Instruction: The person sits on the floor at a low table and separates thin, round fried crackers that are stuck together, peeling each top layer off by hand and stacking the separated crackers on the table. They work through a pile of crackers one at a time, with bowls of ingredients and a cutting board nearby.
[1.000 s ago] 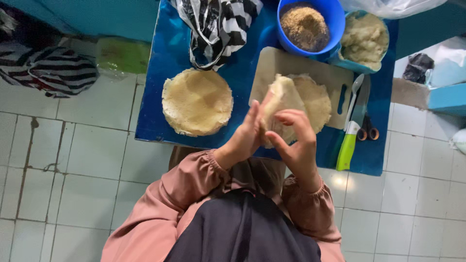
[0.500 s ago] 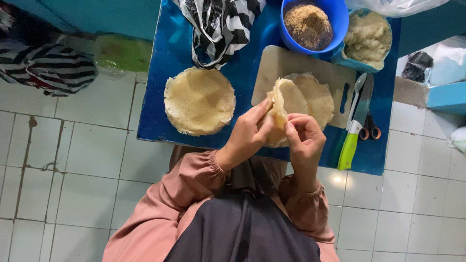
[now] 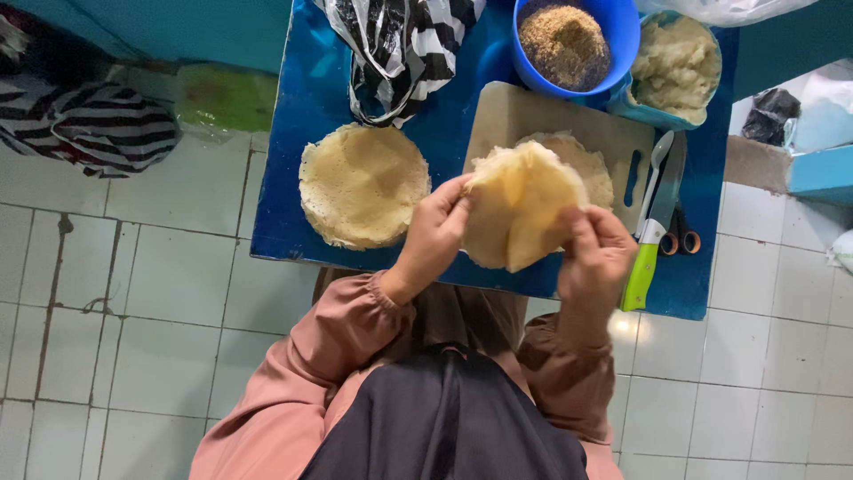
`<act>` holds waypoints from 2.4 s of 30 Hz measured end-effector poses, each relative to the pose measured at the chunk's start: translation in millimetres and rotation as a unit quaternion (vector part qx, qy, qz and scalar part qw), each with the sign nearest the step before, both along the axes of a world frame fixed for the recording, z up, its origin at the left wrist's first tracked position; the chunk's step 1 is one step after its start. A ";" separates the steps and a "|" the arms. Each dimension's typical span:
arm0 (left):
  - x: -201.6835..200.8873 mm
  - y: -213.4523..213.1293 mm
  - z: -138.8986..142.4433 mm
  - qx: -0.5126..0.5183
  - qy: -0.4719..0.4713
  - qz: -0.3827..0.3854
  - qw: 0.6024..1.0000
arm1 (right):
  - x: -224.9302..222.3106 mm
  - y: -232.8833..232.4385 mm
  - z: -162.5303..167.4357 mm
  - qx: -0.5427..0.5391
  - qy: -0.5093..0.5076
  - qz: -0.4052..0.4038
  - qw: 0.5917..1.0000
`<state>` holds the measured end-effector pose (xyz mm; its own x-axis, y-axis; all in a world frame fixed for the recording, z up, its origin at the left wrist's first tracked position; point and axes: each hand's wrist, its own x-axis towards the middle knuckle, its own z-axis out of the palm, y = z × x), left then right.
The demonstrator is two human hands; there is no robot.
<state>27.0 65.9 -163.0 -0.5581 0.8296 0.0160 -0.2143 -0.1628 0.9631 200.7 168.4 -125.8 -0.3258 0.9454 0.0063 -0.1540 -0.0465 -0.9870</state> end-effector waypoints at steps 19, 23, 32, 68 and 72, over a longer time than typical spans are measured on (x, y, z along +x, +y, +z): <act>2.4 -7.2 23.6 0.068 -0.060 -0.044 0.995 | 3.1 -13.9 44.2 0.457 -0.230 0.039 0.859; 7.6 -9.9 -11.3 0.076 -0.429 -0.126 0.891 | -31.5 -40.2 44.3 0.379 -0.222 0.201 0.876; 22.5 -13.2 -43.6 0.088 -0.372 -0.149 0.912 | -47.4 -35.2 32.0 0.041 -0.073 0.248 0.965; -23.6 -66.0 31.2 -0.110 0.234 0.027 0.966 | -44.6 -39.7 23.4 0.383 -0.234 0.288 0.846; -29.0 -57.4 38.0 -0.107 0.146 0.010 0.983 | -43.2 -36.2 14.8 0.338 -0.238 0.267 0.871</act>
<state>-2.0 8.5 -125.0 -0.5713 0.8207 0.0045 0.0773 0.0483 0.9958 157.5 132.2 -110.9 -0.8348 0.4920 0.2470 0.1451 0.6294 -0.7634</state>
